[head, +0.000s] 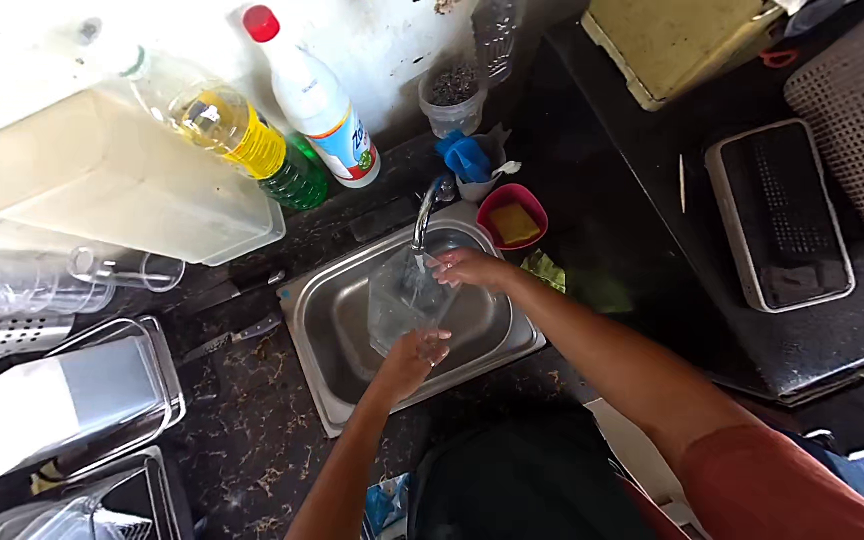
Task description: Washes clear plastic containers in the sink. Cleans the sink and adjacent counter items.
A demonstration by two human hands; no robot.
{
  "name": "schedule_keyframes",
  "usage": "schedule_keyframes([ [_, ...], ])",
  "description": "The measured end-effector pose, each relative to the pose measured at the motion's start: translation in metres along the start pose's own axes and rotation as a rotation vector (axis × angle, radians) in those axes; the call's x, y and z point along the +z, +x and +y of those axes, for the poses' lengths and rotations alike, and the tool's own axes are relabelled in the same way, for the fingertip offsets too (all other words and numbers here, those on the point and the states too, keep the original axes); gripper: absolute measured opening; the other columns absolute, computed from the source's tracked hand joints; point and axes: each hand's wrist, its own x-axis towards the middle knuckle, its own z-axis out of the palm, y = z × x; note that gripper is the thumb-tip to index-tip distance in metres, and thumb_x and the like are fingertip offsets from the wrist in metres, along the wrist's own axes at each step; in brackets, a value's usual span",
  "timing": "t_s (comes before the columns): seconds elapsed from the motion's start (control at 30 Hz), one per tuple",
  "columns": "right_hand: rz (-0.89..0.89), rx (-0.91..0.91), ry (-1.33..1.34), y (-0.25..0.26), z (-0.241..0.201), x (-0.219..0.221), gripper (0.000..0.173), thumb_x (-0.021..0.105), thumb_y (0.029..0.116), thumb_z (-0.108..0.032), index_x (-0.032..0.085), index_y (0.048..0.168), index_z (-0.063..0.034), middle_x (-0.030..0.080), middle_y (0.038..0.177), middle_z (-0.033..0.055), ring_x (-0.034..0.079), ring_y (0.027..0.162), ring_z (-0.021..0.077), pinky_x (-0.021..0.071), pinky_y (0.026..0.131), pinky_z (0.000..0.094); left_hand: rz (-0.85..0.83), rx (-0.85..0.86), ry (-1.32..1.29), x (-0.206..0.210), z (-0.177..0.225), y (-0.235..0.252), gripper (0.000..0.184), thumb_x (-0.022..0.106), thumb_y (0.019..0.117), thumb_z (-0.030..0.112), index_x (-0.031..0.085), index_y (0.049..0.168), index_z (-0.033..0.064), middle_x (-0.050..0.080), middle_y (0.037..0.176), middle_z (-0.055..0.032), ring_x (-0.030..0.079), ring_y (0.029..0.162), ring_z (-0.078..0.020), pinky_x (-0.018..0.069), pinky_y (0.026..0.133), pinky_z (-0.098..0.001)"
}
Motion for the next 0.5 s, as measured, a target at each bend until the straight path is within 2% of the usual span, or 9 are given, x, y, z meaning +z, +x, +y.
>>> schedule_keyframes([
  [0.07,0.035,-0.056,-0.26,0.018,-0.004,-0.001,0.043,0.071,0.0945,-0.012,0.062,0.135,-0.0027,0.073,0.099,0.0202,0.071,0.077,0.0278,0.06,0.071,0.0448,-0.032,-0.007,0.002,-0.001,0.002,-0.007,0.031,0.063,0.1003,0.02,0.068,0.131,0.0131,0.071,0.101,-0.0011,0.063,0.079,-0.0056,0.0543,0.076,-0.0267],
  [0.1,0.064,-0.033,-0.395,0.023,-0.013,0.001,0.035,0.071,0.0966,-0.021,0.068,0.126,-0.0024,0.074,0.094,0.0179,0.072,0.073,0.0273,0.0611,0.07,0.046,-0.042,-0.001,-0.01,0.001,0.002,-0.01,0.033,0.062,0.1008,0.021,0.066,0.133,0.0126,0.07,0.099,-0.0013,0.062,0.077,-0.0055,0.0538,0.073,-0.0261],
  [0.17,0.148,-0.043,-0.625,0.031,-0.024,0.011,0.039,0.061,0.1023,-0.038,0.073,0.1,-0.0013,0.072,0.086,0.0173,0.071,0.077,0.0317,0.0581,0.076,0.0555,-0.034,0.021,-0.034,0.01,0.002,-0.014,0.041,0.062,0.101,0.024,0.061,0.139,0.0089,0.07,0.105,-0.0047,0.063,0.079,-0.0073,0.0545,0.076,-0.0276],
  [0.23,0.171,-0.138,-0.676,0.039,-0.025,0.018,0.045,0.058,0.1035,-0.044,0.072,0.093,-0.0019,0.071,0.085,0.0177,0.07,0.083,0.0342,0.0541,0.082,0.06,-0.011,0.047,-0.046,0.019,-0.004,-0.015,0.051,0.062,0.1018,0.026,0.051,0.147,0.0041,0.067,0.13,-0.0105,0.068,0.1,-0.0103,0.0563,0.092,-0.0304],
  [0.3,0.109,-0.244,-0.574,0.05,-0.02,0.02,0.034,0.062,0.1023,-0.037,0.075,0.109,-0.0063,0.074,0.098,0.0132,0.071,0.093,0.0273,0.0558,0.091,0.0537,0.026,0.068,-0.038,0.025,-0.018,-0.01,0.059,0.061,0.1026,0.024,0.041,0.154,0.0028,0.057,0.146,-0.0148,0.065,0.12,-0.0162,0.0526,0.106,-0.0351],
  [0.33,0.059,-0.289,-0.49,0.049,-0.02,0.02,0.029,0.064,0.1015,-0.028,0.073,0.12,-0.0072,0.074,0.108,0.0119,0.07,0.102,0.0233,0.0552,0.097,0.0487,0.058,0.084,-0.002,0.028,-0.025,-0.006,0.061,0.059,0.103,0.024,0.037,0.156,0.0023,0.057,0.145,-0.0171,0.064,0.122,-0.0196,0.0516,0.107,-0.0375],
  [0.4,0.015,-0.314,-0.276,0.037,-0.026,0.021,0.032,0.065,0.0991,-0.01,0.067,0.13,-0.0031,0.071,0.124,0.0136,0.068,0.113,0.0196,0.054,0.104,0.04,0.111,0.088,0.152,0.031,-0.031,0.005,0.057,0.055,0.1046,0.023,0.037,0.154,0.0,0.059,0.14,-0.019,0.061,0.125,-0.0245,0.0492,0.109,-0.0399],
  [0.43,0.036,-0.282,-0.148,0.027,-0.029,0.022,0.035,0.065,0.0986,-0.006,0.064,0.133,-0.0006,0.068,0.13,0.016,0.067,0.118,0.0217,0.0541,0.104,0.0403,0.127,0.09,0.235,0.031,-0.03,0.012,0.052,0.053,0.105,0.021,0.041,0.15,-0.0019,0.057,0.142,-0.0204,0.058,0.13,-0.0279,0.0458,0.113,-0.0413],
  [0.5,0.151,-0.093,0.032,0.01,-0.036,0.024,0.041,0.058,0.1025,-0.015,0.056,0.143,-0.0064,0.061,0.139,0.0159,0.062,0.123,0.0285,0.0534,0.1,0.0499,0.148,0.067,0.385,0.031,-0.024,0.027,0.053,0.051,0.1055,0.019,0.038,0.151,-0.0064,0.052,0.147,-0.0252,0.052,0.137,-0.0337,0.0401,0.117,-0.043],
])
